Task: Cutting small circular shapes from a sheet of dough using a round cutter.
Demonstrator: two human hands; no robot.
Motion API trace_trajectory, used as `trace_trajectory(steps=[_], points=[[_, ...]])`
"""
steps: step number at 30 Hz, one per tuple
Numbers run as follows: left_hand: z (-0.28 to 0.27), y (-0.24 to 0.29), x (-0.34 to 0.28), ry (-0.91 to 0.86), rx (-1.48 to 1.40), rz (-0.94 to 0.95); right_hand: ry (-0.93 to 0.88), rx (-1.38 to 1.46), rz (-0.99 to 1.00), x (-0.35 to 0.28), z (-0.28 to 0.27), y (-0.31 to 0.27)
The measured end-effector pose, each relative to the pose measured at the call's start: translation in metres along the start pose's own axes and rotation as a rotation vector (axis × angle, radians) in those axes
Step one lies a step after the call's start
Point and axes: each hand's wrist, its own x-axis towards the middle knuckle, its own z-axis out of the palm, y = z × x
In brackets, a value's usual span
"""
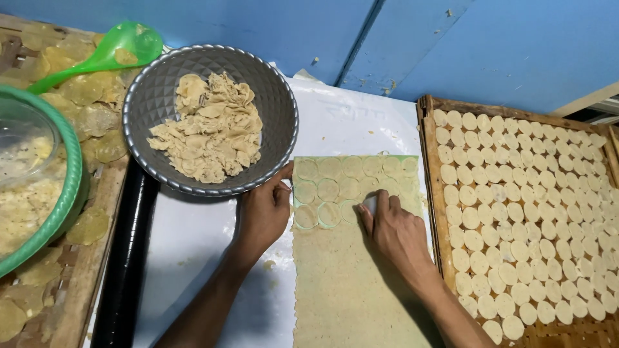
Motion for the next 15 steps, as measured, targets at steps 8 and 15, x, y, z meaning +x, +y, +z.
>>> trace_trajectory(steps=[8,15], points=[[-0.004,0.015,0.004,0.005,-0.019,0.028,-0.154,0.117,-0.127,0.001,-0.026,0.004],[-0.003,0.010,0.002,-0.003,-0.022,0.001,-0.118,0.091,-0.126,0.004,-0.016,0.009]])
